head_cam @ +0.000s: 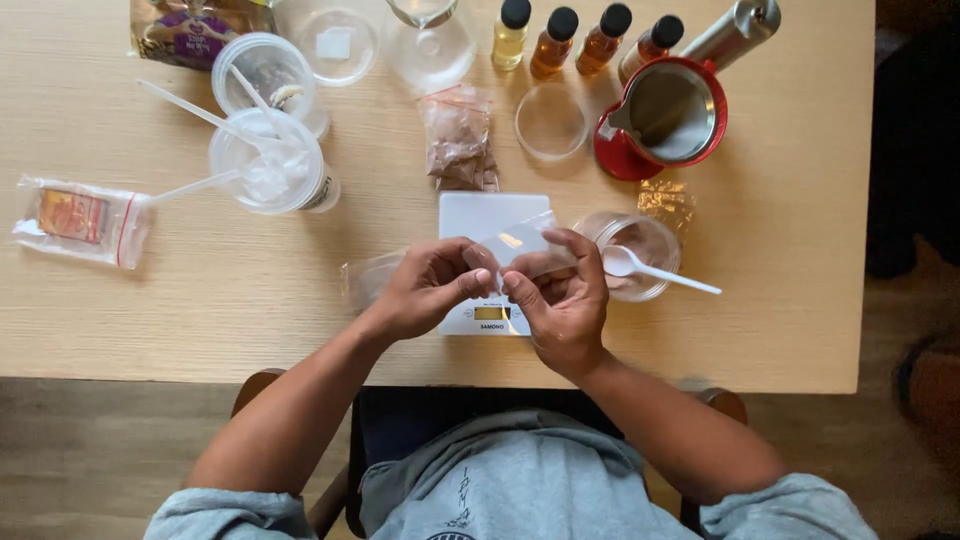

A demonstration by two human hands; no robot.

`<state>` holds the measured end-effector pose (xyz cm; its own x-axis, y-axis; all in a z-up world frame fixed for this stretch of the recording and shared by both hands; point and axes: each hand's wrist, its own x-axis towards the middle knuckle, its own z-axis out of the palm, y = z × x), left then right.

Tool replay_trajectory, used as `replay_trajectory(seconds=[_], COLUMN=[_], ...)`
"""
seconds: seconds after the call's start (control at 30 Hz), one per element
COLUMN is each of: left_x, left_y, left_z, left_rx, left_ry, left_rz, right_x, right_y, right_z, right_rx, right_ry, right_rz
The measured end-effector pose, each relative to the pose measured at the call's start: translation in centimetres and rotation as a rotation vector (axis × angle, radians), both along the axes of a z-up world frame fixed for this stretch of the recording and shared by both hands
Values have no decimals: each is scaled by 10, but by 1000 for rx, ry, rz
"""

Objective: The person uses a spoon to scoop powder from a jar into a small plastic bag, which they then seal by hand and place on a scale.

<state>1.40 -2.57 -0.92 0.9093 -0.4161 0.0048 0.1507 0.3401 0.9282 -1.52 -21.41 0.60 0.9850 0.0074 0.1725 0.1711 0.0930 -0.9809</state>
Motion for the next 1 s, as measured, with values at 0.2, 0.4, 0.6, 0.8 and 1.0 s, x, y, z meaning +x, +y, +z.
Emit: replay_trajectory(seconds=[0.2, 0.4, 0.6, 0.8, 1.0], left_x=[4, 6, 0, -10, -26], left_y=[2, 4, 4, 11, 16], left_z=[2, 4, 0, -8, -2], left_rx=[33, 71, 122, 135, 169], left_ry=[30, 25, -20, -35, -46], left_rz=[-30, -28, 41, 89, 189], right_x=[0, 8, 10, 12, 12], right_y=[-2, -1, 2, 10, 13], right_z=[-7, -5, -9, -17, -8], right_rx=[4, -19, -60, -59, -36], right_ry=[-20, -61, -127, -135, -44], right_rz=[-66, -76, -48, 36, 143])
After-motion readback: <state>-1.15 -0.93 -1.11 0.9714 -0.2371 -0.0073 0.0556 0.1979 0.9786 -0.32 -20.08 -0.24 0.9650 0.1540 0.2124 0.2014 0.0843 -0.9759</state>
